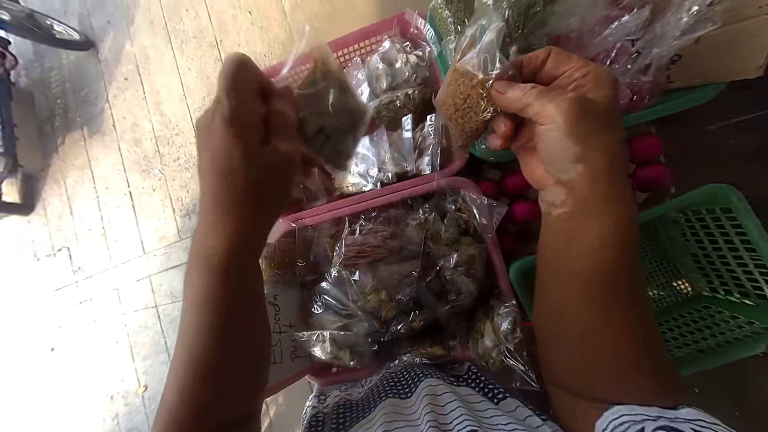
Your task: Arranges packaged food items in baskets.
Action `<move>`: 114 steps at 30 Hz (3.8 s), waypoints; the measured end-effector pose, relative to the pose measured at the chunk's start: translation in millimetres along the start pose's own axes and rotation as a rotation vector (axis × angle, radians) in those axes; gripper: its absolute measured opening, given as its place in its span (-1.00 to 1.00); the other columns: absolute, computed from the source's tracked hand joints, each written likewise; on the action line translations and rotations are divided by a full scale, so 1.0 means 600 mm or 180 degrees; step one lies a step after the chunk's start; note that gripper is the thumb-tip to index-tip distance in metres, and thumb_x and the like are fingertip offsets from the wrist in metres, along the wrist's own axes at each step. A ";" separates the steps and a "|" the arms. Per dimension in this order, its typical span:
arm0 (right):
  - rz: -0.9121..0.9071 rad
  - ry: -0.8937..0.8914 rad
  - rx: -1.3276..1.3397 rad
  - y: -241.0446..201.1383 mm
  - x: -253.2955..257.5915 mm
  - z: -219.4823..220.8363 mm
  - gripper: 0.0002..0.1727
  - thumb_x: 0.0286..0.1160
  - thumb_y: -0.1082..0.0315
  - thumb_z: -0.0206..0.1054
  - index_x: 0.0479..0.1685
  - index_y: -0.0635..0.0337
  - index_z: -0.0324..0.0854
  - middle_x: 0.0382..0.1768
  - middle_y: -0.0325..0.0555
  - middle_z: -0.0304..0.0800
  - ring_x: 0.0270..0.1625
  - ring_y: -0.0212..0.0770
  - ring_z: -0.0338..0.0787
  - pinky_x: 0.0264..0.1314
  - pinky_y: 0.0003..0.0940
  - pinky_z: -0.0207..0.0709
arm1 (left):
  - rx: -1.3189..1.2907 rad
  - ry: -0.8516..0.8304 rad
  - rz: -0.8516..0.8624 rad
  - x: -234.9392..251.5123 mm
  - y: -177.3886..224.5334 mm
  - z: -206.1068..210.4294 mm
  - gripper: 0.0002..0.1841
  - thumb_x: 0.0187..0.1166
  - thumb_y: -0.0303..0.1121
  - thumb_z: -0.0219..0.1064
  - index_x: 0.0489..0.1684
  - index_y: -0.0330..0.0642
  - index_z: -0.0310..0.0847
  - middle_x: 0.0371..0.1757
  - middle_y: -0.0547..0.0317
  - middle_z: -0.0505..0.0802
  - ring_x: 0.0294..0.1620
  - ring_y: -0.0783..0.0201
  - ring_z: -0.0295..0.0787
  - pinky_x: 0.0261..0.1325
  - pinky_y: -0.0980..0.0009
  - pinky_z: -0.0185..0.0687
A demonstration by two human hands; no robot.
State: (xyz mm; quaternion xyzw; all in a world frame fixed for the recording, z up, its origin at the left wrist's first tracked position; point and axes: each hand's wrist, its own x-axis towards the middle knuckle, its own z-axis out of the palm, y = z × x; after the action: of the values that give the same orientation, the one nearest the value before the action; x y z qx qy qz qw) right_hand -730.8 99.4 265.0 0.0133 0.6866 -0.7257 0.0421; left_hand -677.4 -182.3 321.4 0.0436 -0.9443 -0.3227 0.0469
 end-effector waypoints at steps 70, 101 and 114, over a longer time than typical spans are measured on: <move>-0.0490 -0.1663 -0.3070 0.172 0.127 0.314 -0.82 0.53 0.50 0.29 0.01 0.37 0.68 -0.05 0.20 0.82 0.09 0.13 0.84 0.23 0.09 0.66 | 0.1018 -0.0255 -0.0062 0.087 -0.182 -0.061 -0.57 0.51 -0.59 0.20 0.38 -0.18 0.58 -0.23 -0.15 0.83 -0.29 -0.11 0.77 -0.14 -0.15 0.60; 0.0456 -0.1102 -0.3818 0.116 0.262 0.356 -0.64 0.59 0.28 0.31 0.20 0.36 0.66 0.23 0.34 0.74 0.38 0.30 0.70 0.34 0.39 0.47 | 0.0669 0.0072 -0.1407 0.208 -0.289 0.060 -0.38 0.37 -0.49 0.36 0.53 -0.30 0.36 0.27 -0.39 0.71 0.29 -0.29 0.72 0.24 -0.22 0.62; 0.0251 -0.1249 -0.2739 0.093 0.204 0.429 -0.53 0.84 0.16 0.09 0.46 0.37 0.43 0.22 0.26 0.74 0.20 0.11 0.84 0.25 0.09 0.69 | 0.0536 -0.0091 -0.0766 0.215 -0.234 0.053 -0.50 0.52 -0.49 0.30 0.47 -0.43 0.37 0.20 -0.45 0.72 0.28 -0.32 0.70 0.33 -0.20 0.56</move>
State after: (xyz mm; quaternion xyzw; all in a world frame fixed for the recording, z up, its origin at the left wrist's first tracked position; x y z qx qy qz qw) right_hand -838.4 -165.6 214.7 -0.1167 0.9029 -0.3619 0.2003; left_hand -801.8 -288.3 218.0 0.1556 -0.9566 -0.2462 -0.0094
